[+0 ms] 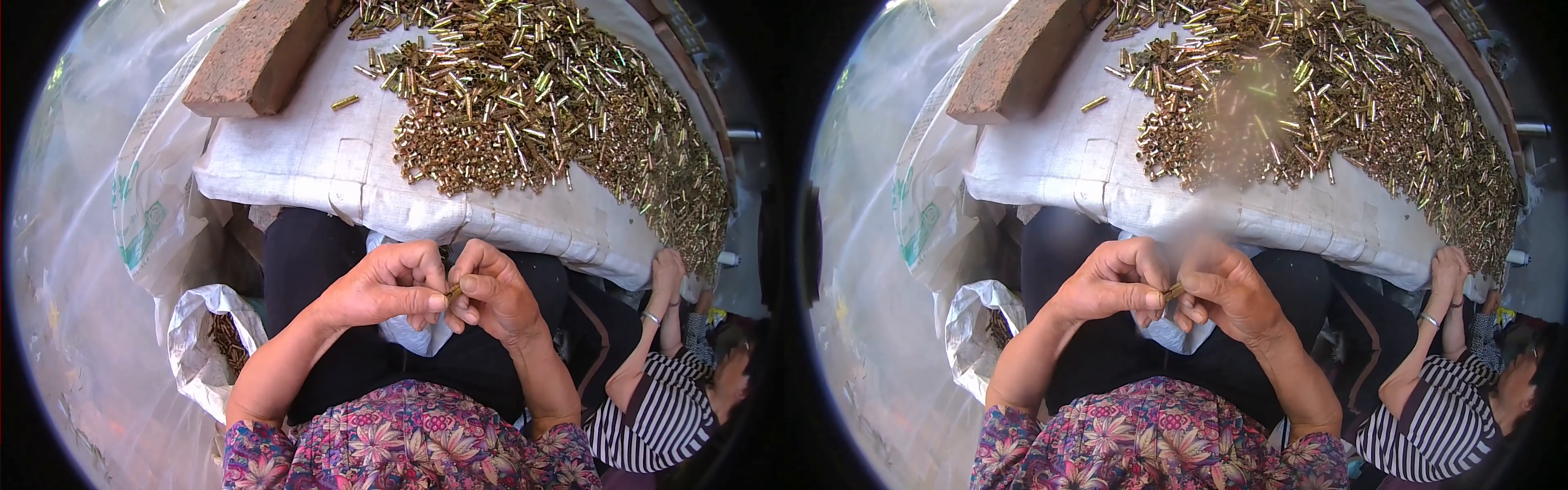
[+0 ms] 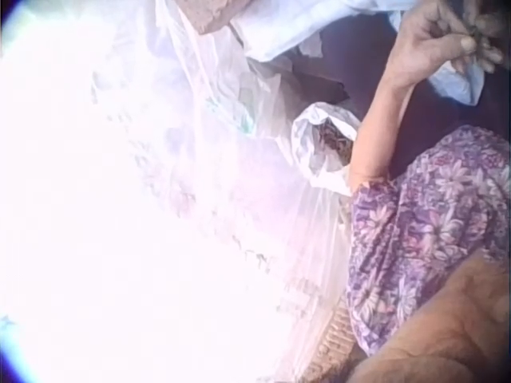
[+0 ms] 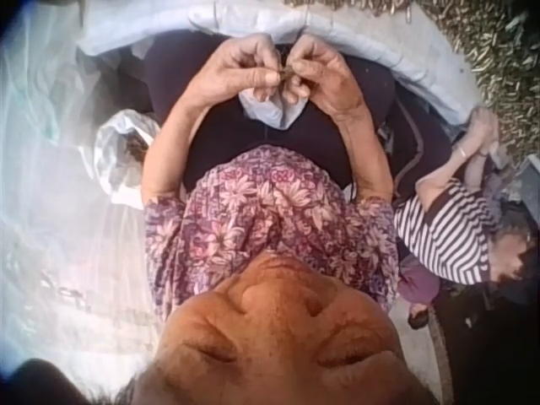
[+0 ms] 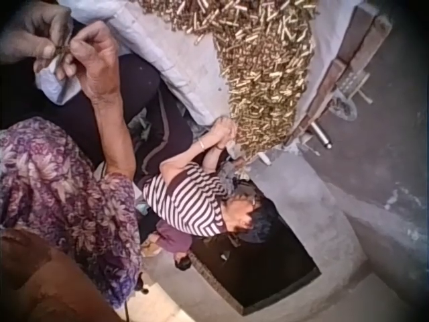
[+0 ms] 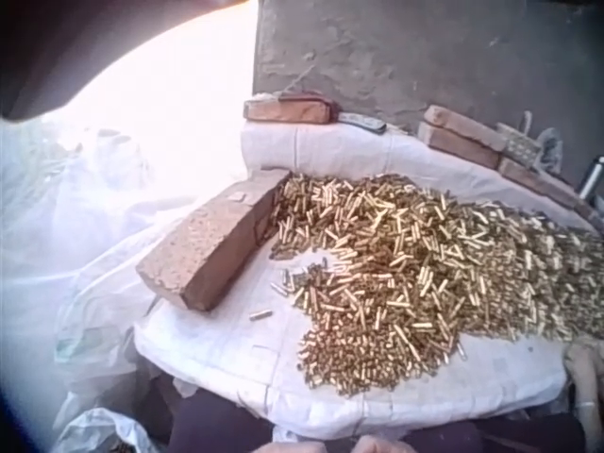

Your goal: The person repeatedly picks up metal hardware components from a pile on a table, fits the pieces together by hand to assemble fasteners, and drops them into a bag.

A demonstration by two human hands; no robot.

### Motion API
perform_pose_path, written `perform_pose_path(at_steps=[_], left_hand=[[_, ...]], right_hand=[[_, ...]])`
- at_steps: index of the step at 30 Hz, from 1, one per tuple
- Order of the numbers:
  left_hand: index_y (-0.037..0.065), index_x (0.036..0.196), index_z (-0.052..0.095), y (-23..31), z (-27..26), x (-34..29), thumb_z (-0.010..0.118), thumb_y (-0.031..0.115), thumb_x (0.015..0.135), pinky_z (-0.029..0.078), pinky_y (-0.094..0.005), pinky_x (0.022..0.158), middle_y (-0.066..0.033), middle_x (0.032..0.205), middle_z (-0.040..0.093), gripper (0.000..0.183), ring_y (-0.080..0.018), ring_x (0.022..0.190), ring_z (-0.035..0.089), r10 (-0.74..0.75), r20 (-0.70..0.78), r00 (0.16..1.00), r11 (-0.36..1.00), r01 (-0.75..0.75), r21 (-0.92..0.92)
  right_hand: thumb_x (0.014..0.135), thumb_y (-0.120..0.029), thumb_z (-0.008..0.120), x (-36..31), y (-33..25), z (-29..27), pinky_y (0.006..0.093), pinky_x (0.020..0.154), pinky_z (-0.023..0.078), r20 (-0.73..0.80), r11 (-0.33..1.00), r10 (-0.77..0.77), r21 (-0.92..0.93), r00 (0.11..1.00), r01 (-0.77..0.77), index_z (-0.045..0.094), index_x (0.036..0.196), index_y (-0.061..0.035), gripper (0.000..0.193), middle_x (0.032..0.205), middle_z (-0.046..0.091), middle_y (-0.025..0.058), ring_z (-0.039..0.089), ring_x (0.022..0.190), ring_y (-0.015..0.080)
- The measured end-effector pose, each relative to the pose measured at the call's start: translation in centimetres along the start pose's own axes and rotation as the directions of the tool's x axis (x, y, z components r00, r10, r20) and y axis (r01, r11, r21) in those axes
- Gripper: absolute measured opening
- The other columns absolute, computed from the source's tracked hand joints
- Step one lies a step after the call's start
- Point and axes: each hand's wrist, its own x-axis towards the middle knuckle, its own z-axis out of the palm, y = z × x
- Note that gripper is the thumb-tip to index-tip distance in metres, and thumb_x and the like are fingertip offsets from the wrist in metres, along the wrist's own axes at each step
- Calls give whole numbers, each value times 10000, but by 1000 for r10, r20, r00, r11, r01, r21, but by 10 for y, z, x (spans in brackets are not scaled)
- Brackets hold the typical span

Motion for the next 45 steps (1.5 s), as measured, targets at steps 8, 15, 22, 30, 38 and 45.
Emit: perform_pose_path(at_steps=[8,15,22,30,38,45], left_hand=[[24,947,606,43,-34,5,683,118,835,477,-333,642,-76,739,615,166,-176,683,601,358,-321,877,449,140,883],[42,944,638,43,-63,45,669,159,811,503,-393,720,-137,911,640,180,-319,812,640,495,-280,822,-57,353,934],[58,903,611,40,-70,61,650,208,830,494,-437,695,-120,877,628,172,-341,809,631,471,-264,841,-95,346,933],[48,909,617,37,-76,54,644,168,812,494,-426,662,-139,855,621,157,-336,745,624,547,-178,818,-69,256,964],[22,908,573,51,-64,22,602,67,866,437,-218,603,-1,776,573,69,-49,674,530,315,-502,805,863,-23,505],[23,934,581,47,-44,12,600,91,887,447,-215,583,-18,741,605,85,-63,608,538,276,-517,810,888,-9,460]], right_hand=[[894,-151,659,3,-45,-26,272,618,489,-154,680,-99,-732,983,-46,629,927,-15,143,780,621,32,567,662,105],[852,-101,626,105,-99,-49,318,684,466,278,-355,-543,-931,792,83,632,917,-27,98,813,592,86,578,742,199],[767,-61,656,144,-109,-56,433,720,478,421,-754,-306,-655,854,53,555,835,-29,126,817,533,114,560,845,313],[766,-119,678,148,-94,-46,444,719,467,190,-728,-414,-657,890,-198,534,756,-27,172,770,572,140,583,752,332],[793,-142,663,134,-84,-58,448,678,435,316,-677,-518,-719,795,-156,566,778,-48,135,741,571,119,587,748,315],[883,-99,631,96,-77,-29,269,624,454,-17,60,-524,-998,852,16,590,878,-25,85,726,576,19,545,648,100]])
